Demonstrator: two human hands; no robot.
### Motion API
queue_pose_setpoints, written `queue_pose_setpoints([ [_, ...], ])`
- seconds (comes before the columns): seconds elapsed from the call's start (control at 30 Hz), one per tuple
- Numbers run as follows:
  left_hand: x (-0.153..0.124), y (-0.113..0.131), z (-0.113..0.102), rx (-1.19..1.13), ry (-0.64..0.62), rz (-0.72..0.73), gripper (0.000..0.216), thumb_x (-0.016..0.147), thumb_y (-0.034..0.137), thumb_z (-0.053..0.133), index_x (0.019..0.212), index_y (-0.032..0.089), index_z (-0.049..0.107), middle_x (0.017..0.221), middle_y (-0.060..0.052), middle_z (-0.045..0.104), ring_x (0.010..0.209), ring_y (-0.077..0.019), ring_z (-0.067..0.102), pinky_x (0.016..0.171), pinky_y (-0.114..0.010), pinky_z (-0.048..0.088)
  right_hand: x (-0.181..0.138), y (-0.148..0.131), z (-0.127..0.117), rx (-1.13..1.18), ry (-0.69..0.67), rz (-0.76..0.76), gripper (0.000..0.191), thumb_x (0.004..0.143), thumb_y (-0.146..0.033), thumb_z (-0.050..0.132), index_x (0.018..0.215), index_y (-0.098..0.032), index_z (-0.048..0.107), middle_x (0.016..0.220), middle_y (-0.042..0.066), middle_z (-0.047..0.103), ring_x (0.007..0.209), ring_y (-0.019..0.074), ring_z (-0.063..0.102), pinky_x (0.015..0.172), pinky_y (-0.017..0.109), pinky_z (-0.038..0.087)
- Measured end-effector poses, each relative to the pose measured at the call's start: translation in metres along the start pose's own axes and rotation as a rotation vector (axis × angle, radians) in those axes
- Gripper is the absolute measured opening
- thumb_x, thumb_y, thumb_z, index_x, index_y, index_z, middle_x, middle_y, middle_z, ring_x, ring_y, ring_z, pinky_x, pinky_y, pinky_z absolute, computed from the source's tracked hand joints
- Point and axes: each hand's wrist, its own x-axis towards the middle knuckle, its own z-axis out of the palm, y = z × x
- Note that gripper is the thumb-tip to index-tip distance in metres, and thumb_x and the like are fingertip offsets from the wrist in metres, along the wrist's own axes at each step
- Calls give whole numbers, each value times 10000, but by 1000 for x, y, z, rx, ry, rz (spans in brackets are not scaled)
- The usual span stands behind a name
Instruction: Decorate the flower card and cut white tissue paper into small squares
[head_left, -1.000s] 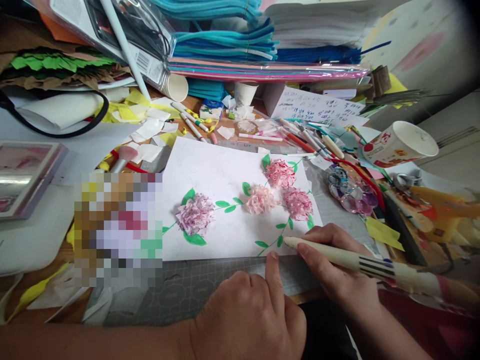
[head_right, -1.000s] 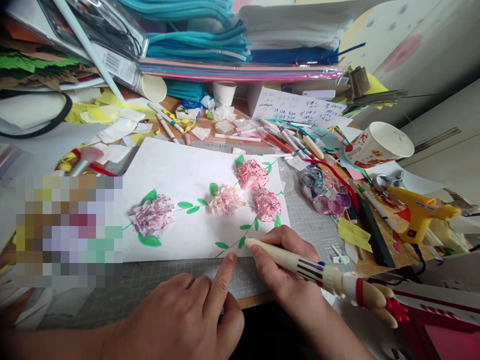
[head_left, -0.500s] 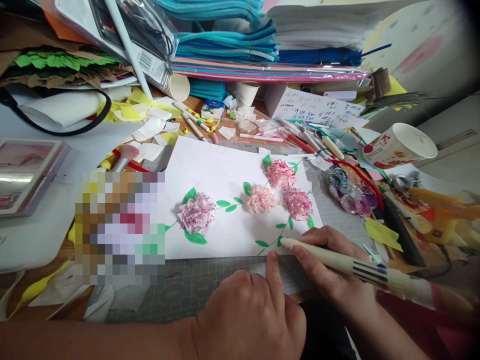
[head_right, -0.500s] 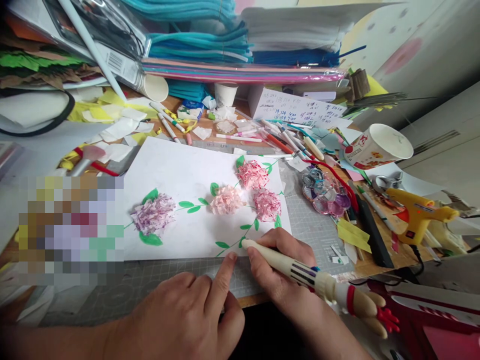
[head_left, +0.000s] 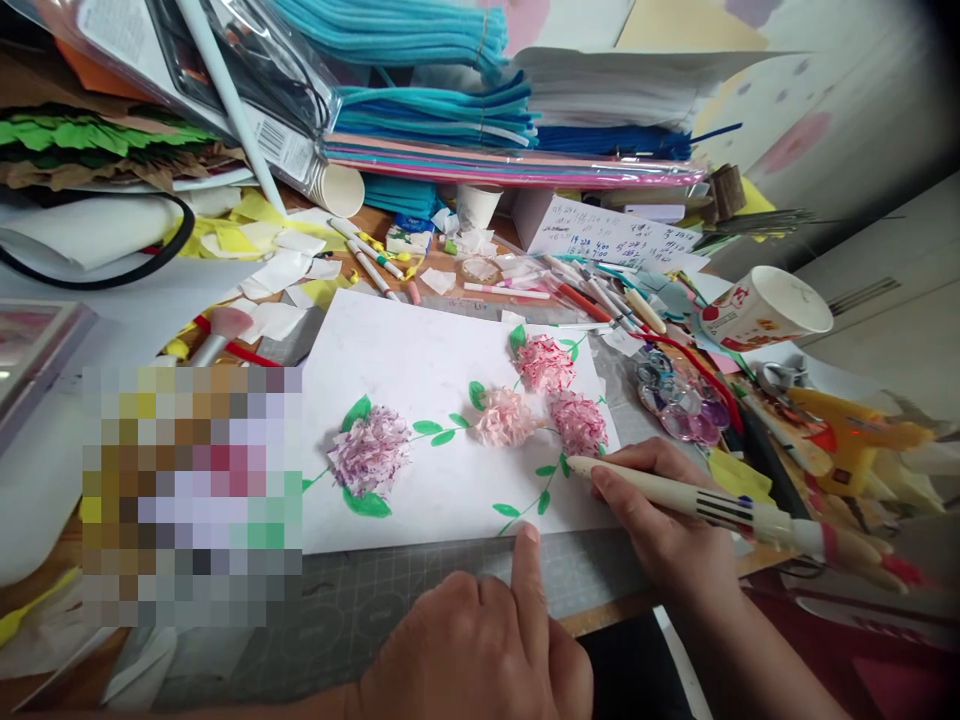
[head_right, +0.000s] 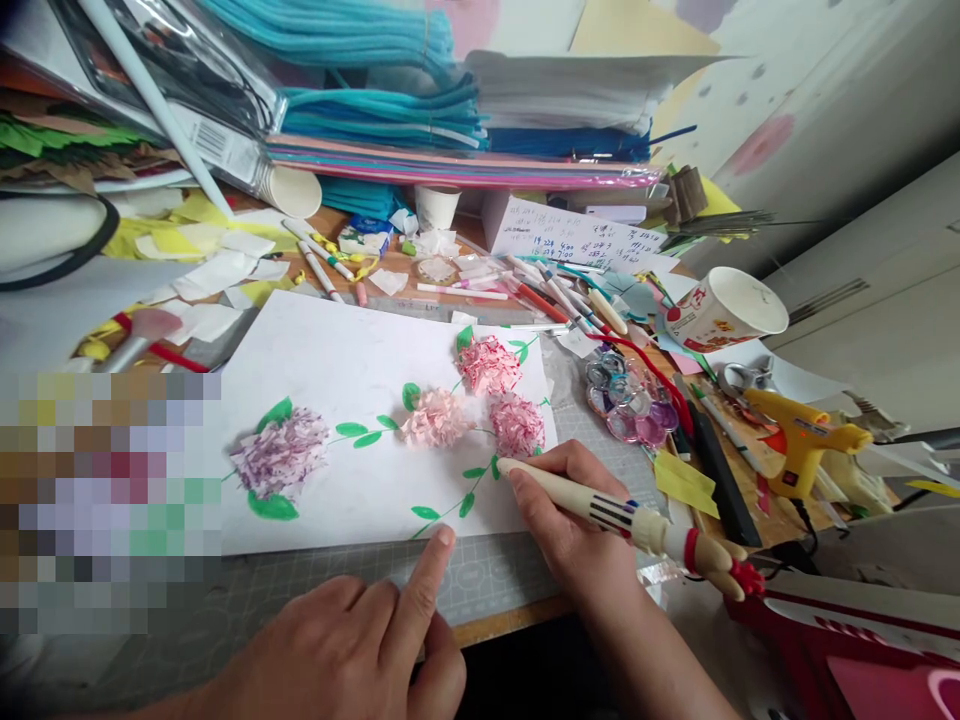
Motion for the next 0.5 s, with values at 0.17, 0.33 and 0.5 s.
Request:
queue_pose_setpoints([
  [0.17,0,0,1,8,-7,-5,91,817,88,525,789,171,501,1095,-203,685,458,-152,599,389,-251,386,1,-1,-1,-31,8,-31,212,753,-381,686,651,-202,637,568,-13,601,503,129,506,472,255,388],
  [0.33,1,0,0,-14,-15,-5,63,847,132,521,790,160,515,1069,-229,685,449,-151,595,396,-252,386,-1,3,-4,38,-7,-27,181,759,-346,675,652,-210,620,578,-19,592,522,132,510,478,254,392],
  [0.5,2,0,-2,-5,-14,-2,91,810,121,574,775,165,502,1085,-227,681,450,-154,603,390,-251,404,-2,0,-3,-3,2,-29,195,749,-362,688,648,-207,627,562,-22,596,496,125,507,469,250,398],
])
